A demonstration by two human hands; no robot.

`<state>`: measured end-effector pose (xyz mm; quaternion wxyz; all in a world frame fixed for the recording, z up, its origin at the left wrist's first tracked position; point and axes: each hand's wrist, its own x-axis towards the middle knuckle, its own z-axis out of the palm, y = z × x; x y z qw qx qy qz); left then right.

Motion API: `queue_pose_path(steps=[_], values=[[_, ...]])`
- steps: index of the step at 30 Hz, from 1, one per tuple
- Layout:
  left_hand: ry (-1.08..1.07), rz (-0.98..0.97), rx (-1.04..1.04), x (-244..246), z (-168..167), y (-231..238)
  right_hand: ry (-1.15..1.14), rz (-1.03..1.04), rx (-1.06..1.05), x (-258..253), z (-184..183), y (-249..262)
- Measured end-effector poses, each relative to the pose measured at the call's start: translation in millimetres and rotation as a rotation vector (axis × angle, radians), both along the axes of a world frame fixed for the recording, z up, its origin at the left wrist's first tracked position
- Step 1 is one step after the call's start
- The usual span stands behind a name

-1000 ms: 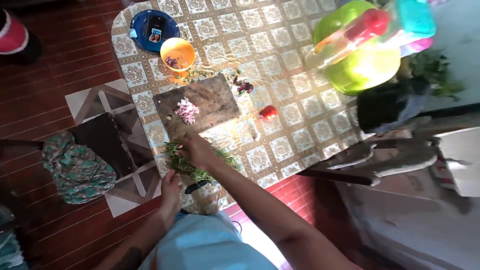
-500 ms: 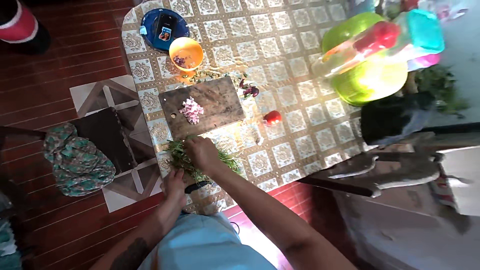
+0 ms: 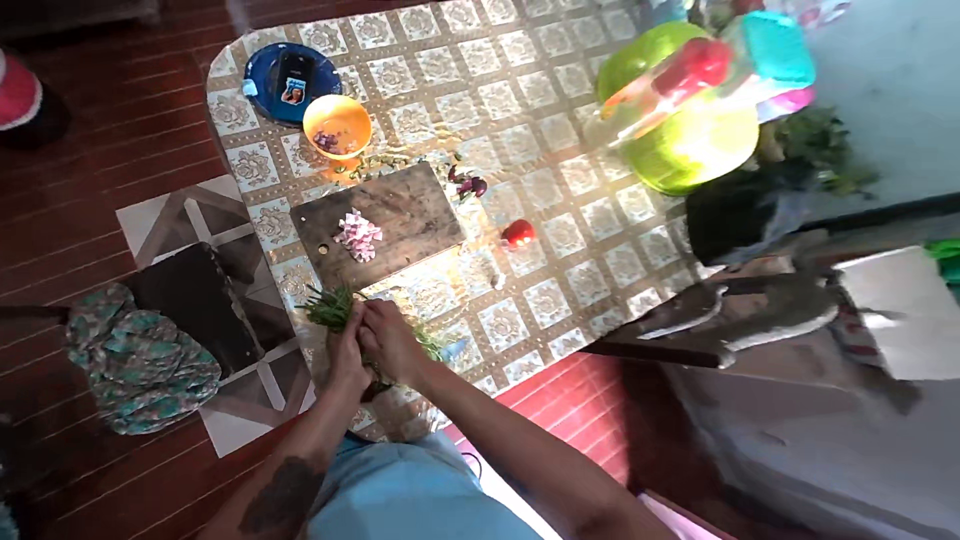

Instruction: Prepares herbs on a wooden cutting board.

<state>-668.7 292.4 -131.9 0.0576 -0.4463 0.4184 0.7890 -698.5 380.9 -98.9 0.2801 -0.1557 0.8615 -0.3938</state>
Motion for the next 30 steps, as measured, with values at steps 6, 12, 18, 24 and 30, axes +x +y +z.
queue_pose_path(steps=[6,12,18,24,30], values=[[0.055,-0.077,0.091,-12.6,15.3,-32.7,-0.025,-0.003,-0.168,-10.1,30.9,4.0],[0.119,-0.215,0.096,-7.3,46.1,-73.2,0.233,-0.213,-0.291,-34.9,24.5,23.4],[0.394,-0.304,0.099,15.8,64.5,-116.5,0.31,-0.153,-0.251,-95.0,1.1,-3.4],[0.674,-0.274,0.538,10.5,49.3,-163.7,0.32,-0.068,-0.035,-158.6,-96.3,-16.0],[0.613,-0.301,0.481,20.0,48.8,-195.3,0.374,-0.208,0.015,-142.7,-122.2,-50.8]])
